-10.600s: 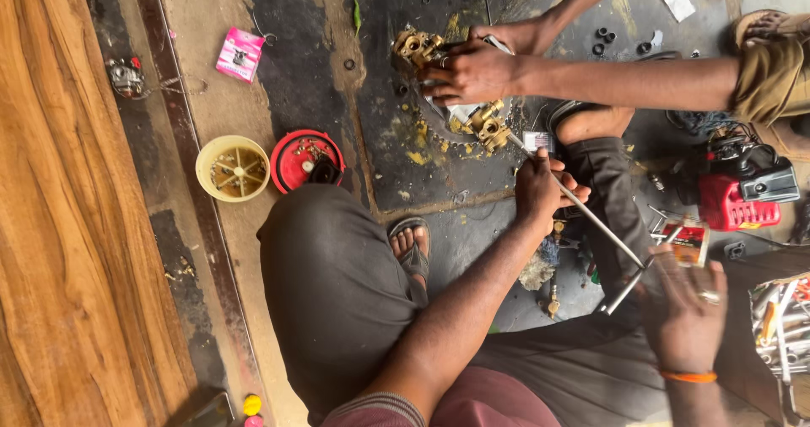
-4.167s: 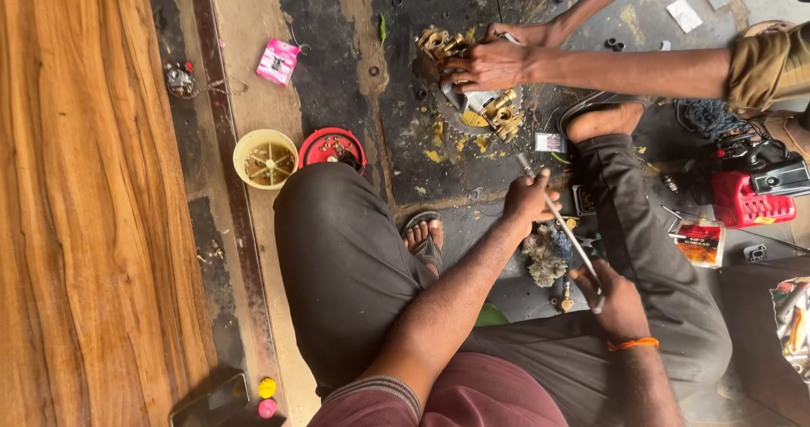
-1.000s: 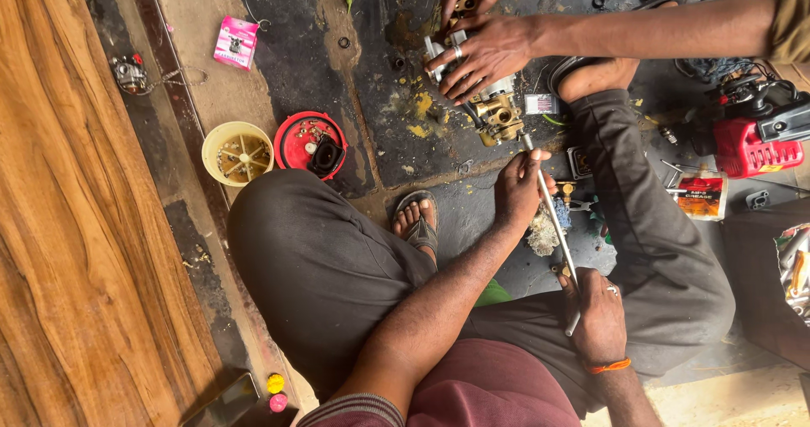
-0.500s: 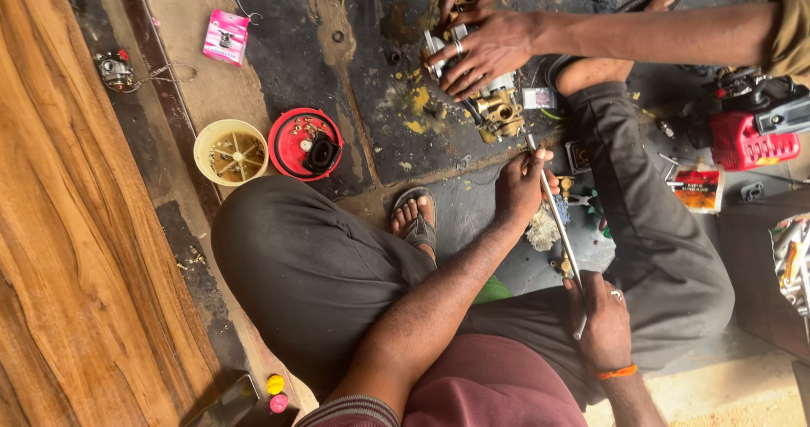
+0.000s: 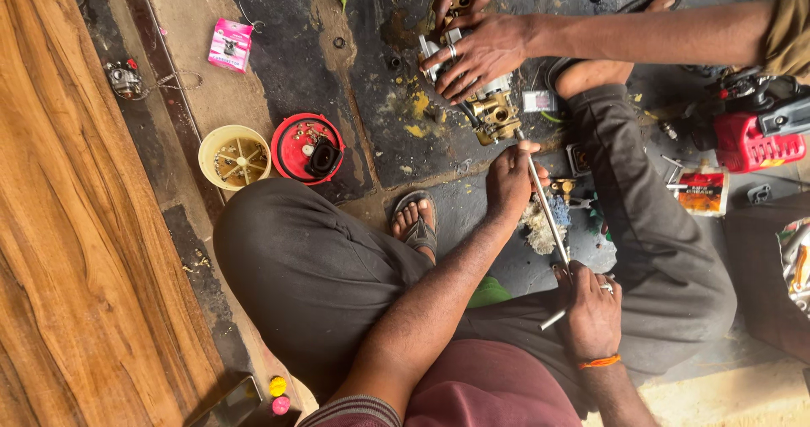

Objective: The person sits on the floor and uses a T-handle wrench to tighten bolts on a mechanical assembly. They then wipe the part with a cloth and continue adjusting components by hand.

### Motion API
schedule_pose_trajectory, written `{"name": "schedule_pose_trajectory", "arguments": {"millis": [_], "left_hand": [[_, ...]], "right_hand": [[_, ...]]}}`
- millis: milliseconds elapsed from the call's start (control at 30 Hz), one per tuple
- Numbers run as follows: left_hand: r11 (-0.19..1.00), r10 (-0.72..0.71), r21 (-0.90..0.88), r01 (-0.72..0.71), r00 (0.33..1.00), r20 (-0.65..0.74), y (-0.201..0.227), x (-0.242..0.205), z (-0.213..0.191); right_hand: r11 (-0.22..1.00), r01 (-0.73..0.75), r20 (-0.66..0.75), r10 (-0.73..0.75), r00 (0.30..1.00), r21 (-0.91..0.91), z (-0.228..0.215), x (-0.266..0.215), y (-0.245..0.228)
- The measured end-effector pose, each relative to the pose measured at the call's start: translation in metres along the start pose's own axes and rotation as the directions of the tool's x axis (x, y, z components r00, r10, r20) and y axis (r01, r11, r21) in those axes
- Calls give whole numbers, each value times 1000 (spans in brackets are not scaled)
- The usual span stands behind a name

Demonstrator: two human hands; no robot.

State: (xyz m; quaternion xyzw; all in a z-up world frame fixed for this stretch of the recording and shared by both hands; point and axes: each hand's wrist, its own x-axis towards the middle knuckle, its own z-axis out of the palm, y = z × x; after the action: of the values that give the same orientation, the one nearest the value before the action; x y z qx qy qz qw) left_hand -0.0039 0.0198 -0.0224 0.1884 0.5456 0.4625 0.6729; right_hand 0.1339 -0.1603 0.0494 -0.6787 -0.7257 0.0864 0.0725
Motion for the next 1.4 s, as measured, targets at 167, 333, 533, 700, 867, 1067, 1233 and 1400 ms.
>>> {"name": "schedule_pose_trajectory", "arguments": {"millis": [167, 333, 533, 700, 867, 1067, 1233, 1400], "left_hand": [[870, 427, 483, -101, 643, -635, 34, 32, -29], [872, 472, 383, -303, 727, -499, 120, 107, -81], [974, 11, 228, 10, 996, -88, 175, 142, -105], [979, -71, 186, 80, 996, -54, 145, 143, -119], [991, 47, 132, -22, 980, -194, 151, 157, -112], [965, 249, 134, -227, 951, -182, 169, 159, -108], [946, 283, 78, -316, 679, -677, 121, 105, -55], [997, -76, -23, 74, 994, -78, 6, 23, 53]], "right_hand": [[996, -25, -58, 30, 998, 87, -5, 18, 1], [982, -13, -70, 27, 997, 188, -18, 46, 19], [995, 50, -84, -43, 996, 90, -19, 42, 34], [998, 28, -41, -26, 999, 60, -9, 24, 38], [995, 34, -50, -30, 998, 88, -16, 57, 41], [983, 162, -45, -159, 986, 85, -26, 93, 66], [988, 100, -41, -96, 995, 119, -27, 89, 105], [382, -510, 397, 337, 853, 771, -17, 102, 131]]}}
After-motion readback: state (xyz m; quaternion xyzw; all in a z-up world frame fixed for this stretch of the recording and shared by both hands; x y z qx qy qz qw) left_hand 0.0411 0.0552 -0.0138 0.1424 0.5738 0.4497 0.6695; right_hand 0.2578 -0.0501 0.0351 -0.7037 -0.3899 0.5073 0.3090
